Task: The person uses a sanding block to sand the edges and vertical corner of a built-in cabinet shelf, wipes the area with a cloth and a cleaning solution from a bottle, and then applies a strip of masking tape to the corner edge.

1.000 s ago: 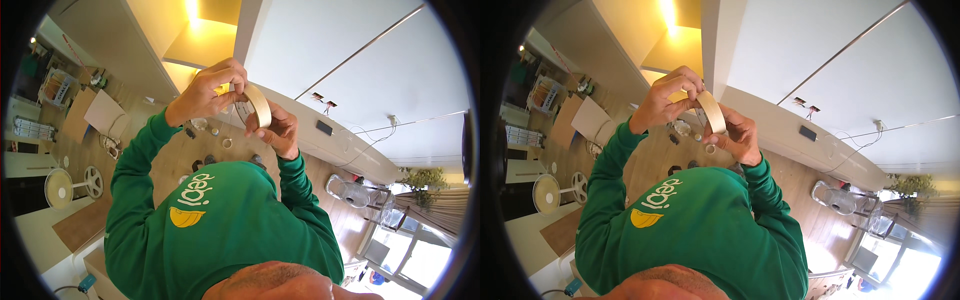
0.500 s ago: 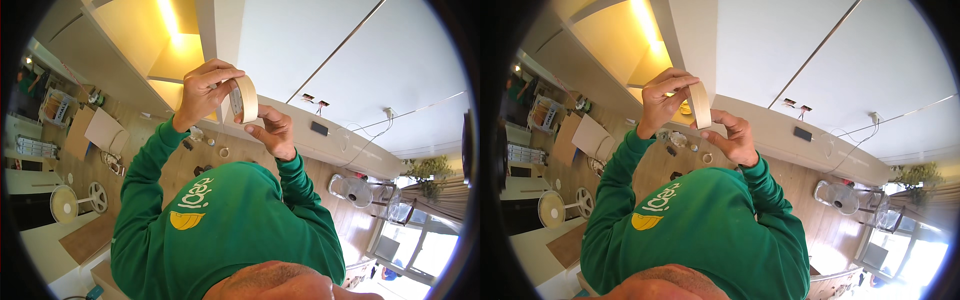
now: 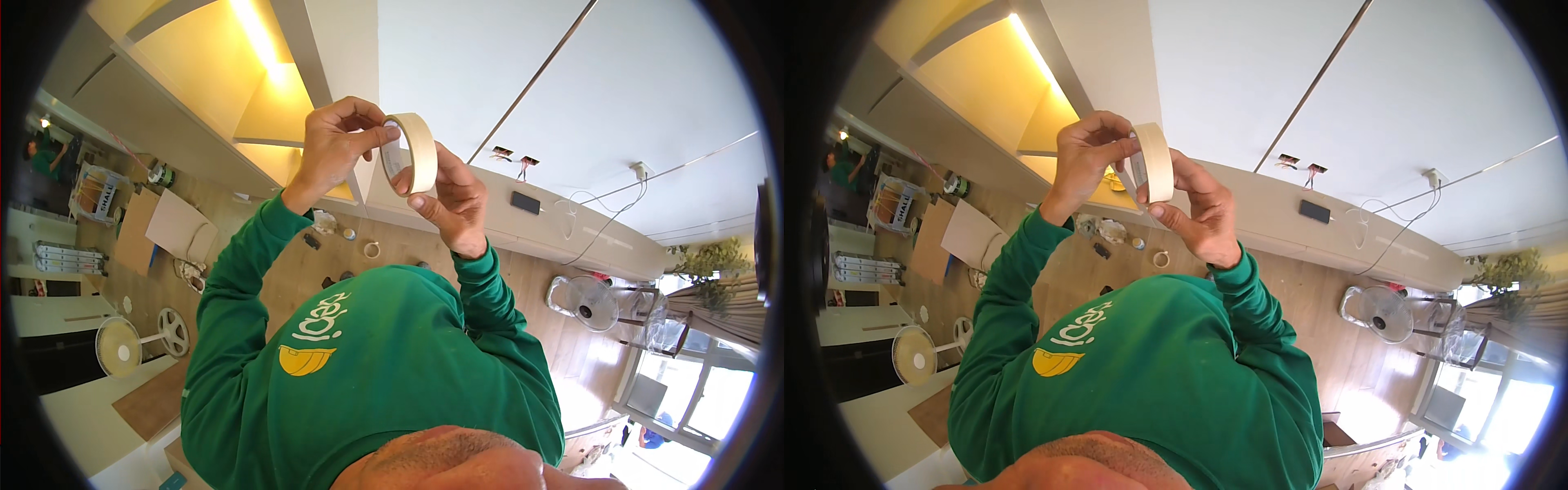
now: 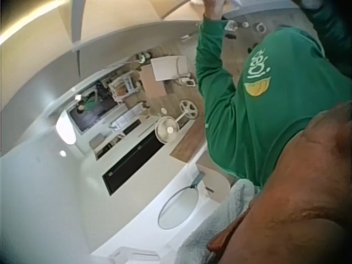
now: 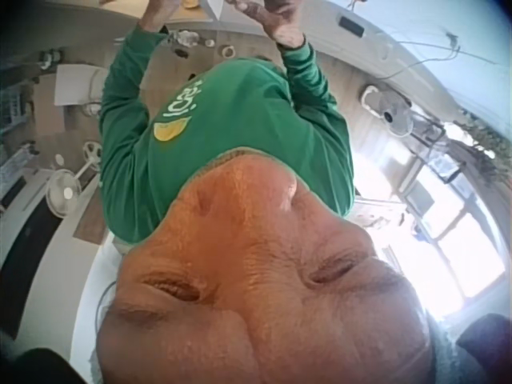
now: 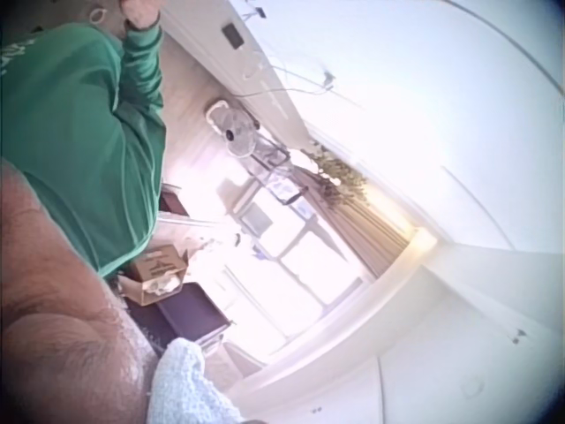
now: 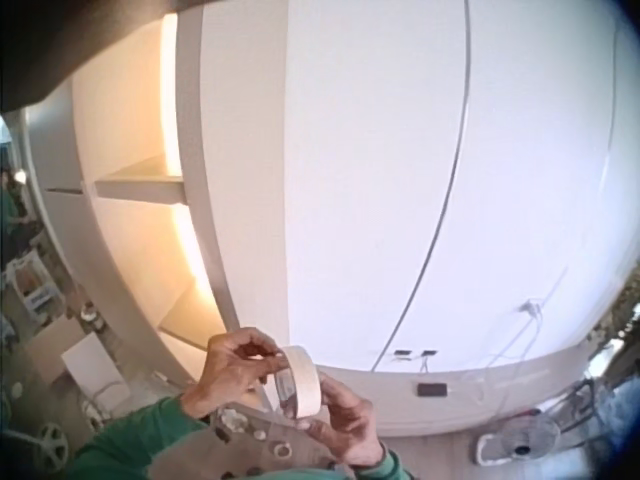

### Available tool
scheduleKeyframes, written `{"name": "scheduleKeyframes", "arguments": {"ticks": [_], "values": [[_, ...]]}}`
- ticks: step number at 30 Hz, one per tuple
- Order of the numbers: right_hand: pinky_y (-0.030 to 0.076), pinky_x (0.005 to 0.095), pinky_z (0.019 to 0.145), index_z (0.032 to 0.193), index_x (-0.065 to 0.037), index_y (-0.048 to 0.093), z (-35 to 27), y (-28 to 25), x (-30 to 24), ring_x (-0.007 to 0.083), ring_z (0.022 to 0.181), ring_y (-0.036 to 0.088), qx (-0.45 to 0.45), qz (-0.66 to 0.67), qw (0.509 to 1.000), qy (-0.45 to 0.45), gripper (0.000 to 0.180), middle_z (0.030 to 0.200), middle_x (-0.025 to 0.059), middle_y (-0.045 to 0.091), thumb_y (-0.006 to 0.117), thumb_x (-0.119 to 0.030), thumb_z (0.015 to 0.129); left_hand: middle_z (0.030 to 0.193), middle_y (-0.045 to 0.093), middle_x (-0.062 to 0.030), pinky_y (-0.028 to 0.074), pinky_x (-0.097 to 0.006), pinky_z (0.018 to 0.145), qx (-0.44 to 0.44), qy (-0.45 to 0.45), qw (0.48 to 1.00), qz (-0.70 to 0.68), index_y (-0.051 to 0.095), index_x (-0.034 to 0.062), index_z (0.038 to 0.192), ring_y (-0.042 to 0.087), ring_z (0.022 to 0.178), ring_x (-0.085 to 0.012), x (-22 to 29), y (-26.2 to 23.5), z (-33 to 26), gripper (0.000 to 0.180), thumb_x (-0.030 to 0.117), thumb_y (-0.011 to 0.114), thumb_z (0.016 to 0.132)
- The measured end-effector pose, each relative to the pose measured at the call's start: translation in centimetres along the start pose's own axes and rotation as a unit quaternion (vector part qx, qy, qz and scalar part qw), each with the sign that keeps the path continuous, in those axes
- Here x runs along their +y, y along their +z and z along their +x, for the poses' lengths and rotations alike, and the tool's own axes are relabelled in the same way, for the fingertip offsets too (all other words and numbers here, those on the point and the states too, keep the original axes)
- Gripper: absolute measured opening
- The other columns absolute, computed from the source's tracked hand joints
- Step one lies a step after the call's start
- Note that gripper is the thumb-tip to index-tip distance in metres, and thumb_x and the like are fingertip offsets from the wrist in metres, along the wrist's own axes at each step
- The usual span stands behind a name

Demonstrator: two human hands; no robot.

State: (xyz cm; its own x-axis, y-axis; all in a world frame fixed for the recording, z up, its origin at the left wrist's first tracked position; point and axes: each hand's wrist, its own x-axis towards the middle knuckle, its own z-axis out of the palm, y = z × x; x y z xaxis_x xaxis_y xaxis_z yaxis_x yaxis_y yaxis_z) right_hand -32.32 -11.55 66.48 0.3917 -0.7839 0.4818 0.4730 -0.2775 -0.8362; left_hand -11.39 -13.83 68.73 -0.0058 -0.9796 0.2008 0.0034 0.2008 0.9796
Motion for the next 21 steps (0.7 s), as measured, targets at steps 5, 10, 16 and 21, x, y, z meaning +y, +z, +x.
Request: {"name": "scheduleKeyframes", "arguments": {"ticks": [5, 10, 16, 21], "values": [[0.048, 0.0364, 0.096, 0.134, 0.006, 0.057, -0.1, -0.7, 0.5, 0.0176, 0.100, 0.064, -0.005, 0.008, 0.999, 0.035, 0.045, 0.100, 0.0092, 0.072, 0.069, 0.003, 0.090, 0.101, 0.068, -0.0073, 0.056, -0.034, 0.076, 0.014, 0.216, 0.964, 0.153, 0.070, -0.0014, 0.101, 0.067, 0.090, -0.0159, 0.7, 0.9, -0.1, 0.025, -0.006, 0.077, 0.078], [0.051, 0.0359, 0.090, 0.132, 0.006, 0.059, 0.2, -1.3, -0.3, 0.0173, 0.094, 0.065, -0.032, 0.013, 0.998, 0.045, 0.040, 0.101, 0.0118, 0.072, 0.068, -0.001, 0.093, 0.102, 0.065, -0.0107, 0.055, -0.036, 0.076, -0.114, 0.425, 0.852, 0.282, 0.070, 0.0008, 0.099, 0.066, 0.090, -0.0236, 4.2, 0.5, 0.6, 0.034, -0.013, 0.073, 0.068], [0.052, 0.0343, 0.085, 0.130, 0.008, 0.059, 0.5, -0.9, -0.9, 0.0174, 0.092, 0.065, -0.019, 0.039, 0.998, 0.047, 0.038, 0.101, 0.0136, 0.072, 0.067, -0.005, 0.095, 0.094, 0.059, -0.0086, 0.051, -0.034, 0.065, -0.138, 0.456, 0.815, 0.329, 0.063, 0.0015, 0.088, 0.060, 0.081, -0.0234, 6.0, 0.9, 0.8, 0.030, -0.017, 0.071, 0.066], [0.052, 0.0336, 0.084, 0.134, 0.008, 0.056, 0.4, -0.8, -0.6, 0.0168, 0.094, 0.065, -0.003, 0.020, 0.999, 0.048, 0.044, 0.100, 0.0130, 0.071, 0.069, -0.001, 0.093, 0.091, 0.055, -0.0081, 0.046, -0.033, 0.061, -0.170, 0.446, 0.816, 0.326, 0.056, 0.0017, 0.084, 0.056, 0.076, -0.0228, 5.9, 0.9, 1.6, 0.028, -0.018, 0.068, 0.069]]}}
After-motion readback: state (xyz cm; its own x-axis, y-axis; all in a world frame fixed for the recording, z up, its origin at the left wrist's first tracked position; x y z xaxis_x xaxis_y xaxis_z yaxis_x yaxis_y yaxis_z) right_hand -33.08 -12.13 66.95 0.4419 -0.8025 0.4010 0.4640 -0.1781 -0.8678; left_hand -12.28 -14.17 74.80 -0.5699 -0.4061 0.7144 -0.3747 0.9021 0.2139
